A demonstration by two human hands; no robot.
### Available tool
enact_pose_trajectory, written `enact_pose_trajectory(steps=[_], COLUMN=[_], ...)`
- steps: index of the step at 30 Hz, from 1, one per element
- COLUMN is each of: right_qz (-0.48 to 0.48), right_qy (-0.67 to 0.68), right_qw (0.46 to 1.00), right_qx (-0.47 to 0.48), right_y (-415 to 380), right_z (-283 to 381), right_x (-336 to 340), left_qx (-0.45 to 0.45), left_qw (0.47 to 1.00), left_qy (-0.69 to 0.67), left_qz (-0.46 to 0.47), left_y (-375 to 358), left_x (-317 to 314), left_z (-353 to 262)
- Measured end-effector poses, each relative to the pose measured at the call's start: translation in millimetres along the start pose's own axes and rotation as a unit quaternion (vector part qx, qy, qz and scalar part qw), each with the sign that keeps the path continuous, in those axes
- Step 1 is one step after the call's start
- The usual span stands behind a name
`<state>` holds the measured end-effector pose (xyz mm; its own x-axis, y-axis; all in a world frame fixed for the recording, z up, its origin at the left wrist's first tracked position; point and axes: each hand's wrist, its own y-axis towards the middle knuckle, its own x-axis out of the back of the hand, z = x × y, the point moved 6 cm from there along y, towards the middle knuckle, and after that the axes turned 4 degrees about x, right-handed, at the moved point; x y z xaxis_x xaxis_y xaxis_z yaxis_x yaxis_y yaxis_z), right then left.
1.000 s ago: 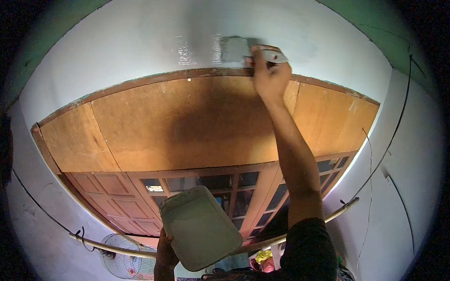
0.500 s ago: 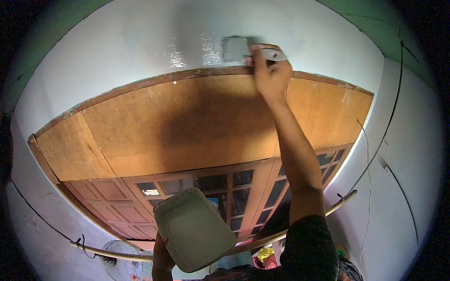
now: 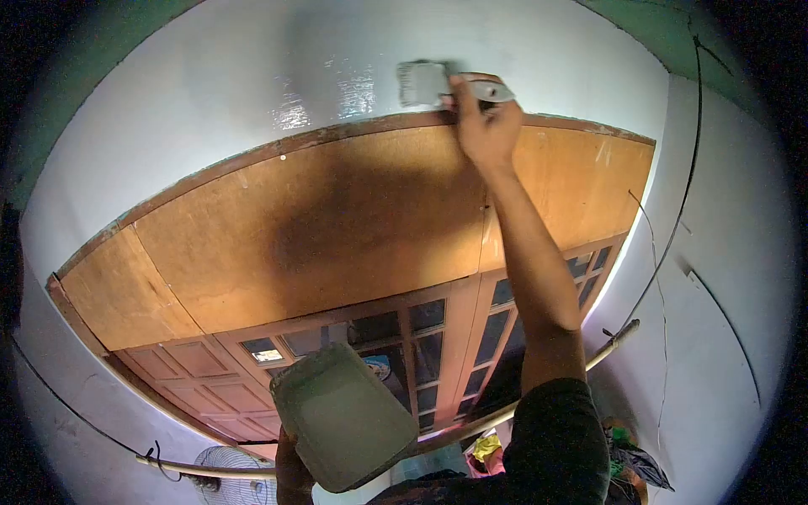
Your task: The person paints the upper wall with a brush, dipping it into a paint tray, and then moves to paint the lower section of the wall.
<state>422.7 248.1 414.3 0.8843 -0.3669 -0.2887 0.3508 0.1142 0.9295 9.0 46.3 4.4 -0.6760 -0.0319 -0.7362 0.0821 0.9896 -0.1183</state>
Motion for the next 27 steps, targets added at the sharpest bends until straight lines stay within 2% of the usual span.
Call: enact_pose_trajectory(steps=[5, 11, 13, 15, 16, 20, 22, 27], right_qz=[-0.046, 0.024, 0.018, -0.011, -0.007, -0.019, -0.062, -0.031], right_qy=[0.004, 0.027, 0.016, -0.010, -0.072, -0.067, -0.075, -0.056], right_qw=[0.999, 0.999, 1.000, 0.999, 0.997, 0.998, 0.995, 0.998], right_qx=[0.010, 0.011, 0.012, -0.031, -0.033, 0.012, 0.022, -0.004], right_y=[8.7, 3.6, 6.7, 13.9, 20.1, 35.9, 41.0, 29.2], right_z=[11.8, 16.2, 3.5, -9.8, -17.5, -18.2, -7.9, 8.3], right_x=[27.6, -17.4, -4.9, 22.8, 40.2, 89.9, 104.5, 63.3], left_qx=[-0.002, 0.014, 0.009, 0.008, 0.008, 0.006, 0.004, 0.022], left_qw=[1.000, 1.000, 1.000, 1.000, 1.000, 1.000, 0.999, 0.999], left_qy=[0.006, 0.000, -0.018, -0.015, -0.013, -0.007, -0.004, -0.035], left_qz=[0.025, 0.010, 0.009, 0.012, 0.011, 0.028, 0.041, 0.016], left_y=[-0.4, -0.7, -2.2, -2.6, -2.8, -4.4, -2.2, -1.5], left_x=[-4.0, -2.0, -4.4, -6.8, -6.9, -3.9, -3.7, 3.4], left_z=[-2.5, 0.9, -0.5, -2.9, -2.9, -5.3, -4.7, 1.4])
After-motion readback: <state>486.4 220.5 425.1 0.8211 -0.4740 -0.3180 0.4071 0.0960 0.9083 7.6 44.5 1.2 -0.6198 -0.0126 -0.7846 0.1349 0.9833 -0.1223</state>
